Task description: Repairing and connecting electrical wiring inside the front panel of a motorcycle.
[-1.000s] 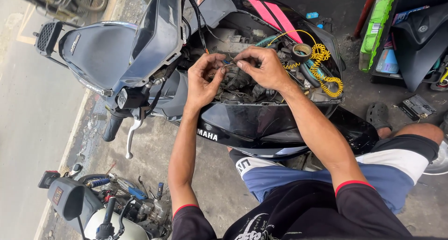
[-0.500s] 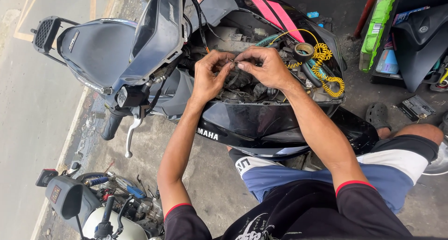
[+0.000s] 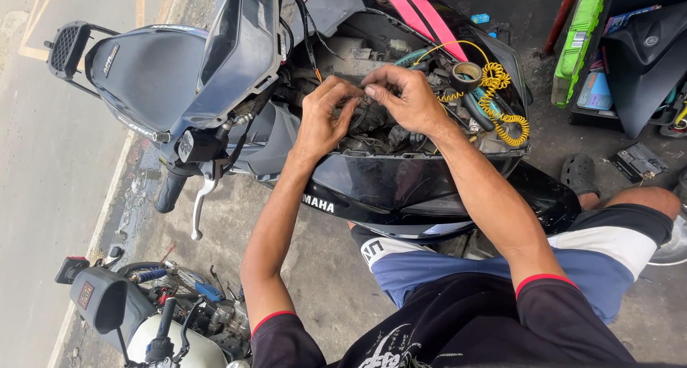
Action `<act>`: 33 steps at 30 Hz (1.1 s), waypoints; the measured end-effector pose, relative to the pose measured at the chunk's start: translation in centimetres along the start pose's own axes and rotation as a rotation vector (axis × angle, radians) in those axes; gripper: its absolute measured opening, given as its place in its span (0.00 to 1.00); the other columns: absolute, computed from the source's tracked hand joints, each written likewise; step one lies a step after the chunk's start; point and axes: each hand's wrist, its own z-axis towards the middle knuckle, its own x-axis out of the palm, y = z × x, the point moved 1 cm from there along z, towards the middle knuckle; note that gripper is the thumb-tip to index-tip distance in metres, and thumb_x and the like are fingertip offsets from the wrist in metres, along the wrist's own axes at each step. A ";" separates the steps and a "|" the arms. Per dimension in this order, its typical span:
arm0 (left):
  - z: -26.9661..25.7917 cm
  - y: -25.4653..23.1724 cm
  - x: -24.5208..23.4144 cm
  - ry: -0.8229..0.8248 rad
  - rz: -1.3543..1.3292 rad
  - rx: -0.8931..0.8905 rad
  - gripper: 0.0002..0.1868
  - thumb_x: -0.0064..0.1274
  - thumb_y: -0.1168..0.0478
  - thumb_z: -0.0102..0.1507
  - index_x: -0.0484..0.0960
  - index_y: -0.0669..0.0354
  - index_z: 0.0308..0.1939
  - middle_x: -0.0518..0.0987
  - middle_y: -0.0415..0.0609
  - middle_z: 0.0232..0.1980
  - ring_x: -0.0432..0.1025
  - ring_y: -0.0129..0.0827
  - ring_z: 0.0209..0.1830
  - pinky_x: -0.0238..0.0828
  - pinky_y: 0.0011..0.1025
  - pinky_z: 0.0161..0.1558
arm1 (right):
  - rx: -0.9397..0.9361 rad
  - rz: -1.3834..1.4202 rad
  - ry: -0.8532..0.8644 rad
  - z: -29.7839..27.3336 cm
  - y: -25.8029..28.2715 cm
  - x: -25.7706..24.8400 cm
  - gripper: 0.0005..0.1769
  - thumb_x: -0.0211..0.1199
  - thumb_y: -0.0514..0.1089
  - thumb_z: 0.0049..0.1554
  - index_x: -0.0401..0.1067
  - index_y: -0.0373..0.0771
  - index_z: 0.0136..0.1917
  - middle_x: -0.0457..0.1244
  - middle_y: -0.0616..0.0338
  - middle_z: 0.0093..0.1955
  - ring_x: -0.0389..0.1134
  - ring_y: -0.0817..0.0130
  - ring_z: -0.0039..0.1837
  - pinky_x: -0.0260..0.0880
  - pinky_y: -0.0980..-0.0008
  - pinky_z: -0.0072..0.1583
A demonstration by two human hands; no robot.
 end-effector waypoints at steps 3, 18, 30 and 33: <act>-0.1 0.4 0.0 -0.021 -0.034 -0.023 0.03 0.62 0.69 0.70 0.89 0.58 0.45 0.82 0.52 0.38 0.81 0.48 0.35 0.79 0.35 0.35 | 0.016 0.025 -0.029 -0.1 -0.4 0.1 0.06 0.70 0.40 0.70 0.79 0.35 0.57 0.72 0.57 0.40 0.70 0.75 0.41 0.70 0.75 0.45; -0.2 0.2 -0.2 -0.082 -0.073 -0.149 0.02 0.66 0.69 0.67 0.89 0.59 0.40 0.83 0.50 0.32 0.81 0.40 0.31 0.77 0.29 0.34 | 0.010 0.026 -0.020 -0.4 -0.3 0.2 0.12 0.73 0.30 0.60 0.80 0.33 0.57 0.73 0.53 0.43 0.71 0.71 0.44 0.71 0.75 0.47; 0.1 -0.4 -0.4 -0.065 -0.113 -0.166 0.02 0.65 0.69 0.68 0.90 0.59 0.40 0.83 0.50 0.31 0.82 0.37 0.29 0.77 0.28 0.34 | -0.095 -0.089 -0.013 -0.2 0.8 0.4 0.08 0.71 0.31 0.60 0.83 0.35 0.54 0.71 0.51 0.42 0.71 0.63 0.43 0.71 0.68 0.47; 0.1 -0.9 -0.5 -0.055 -0.160 -0.182 0.02 0.64 0.70 0.69 0.90 0.61 0.42 0.84 0.51 0.32 0.83 0.37 0.29 0.79 0.28 0.35 | -0.098 -0.112 0.008 -0.3 0.7 0.4 0.06 0.69 0.33 0.61 0.81 0.37 0.52 0.69 0.52 0.42 0.69 0.61 0.43 0.71 0.65 0.47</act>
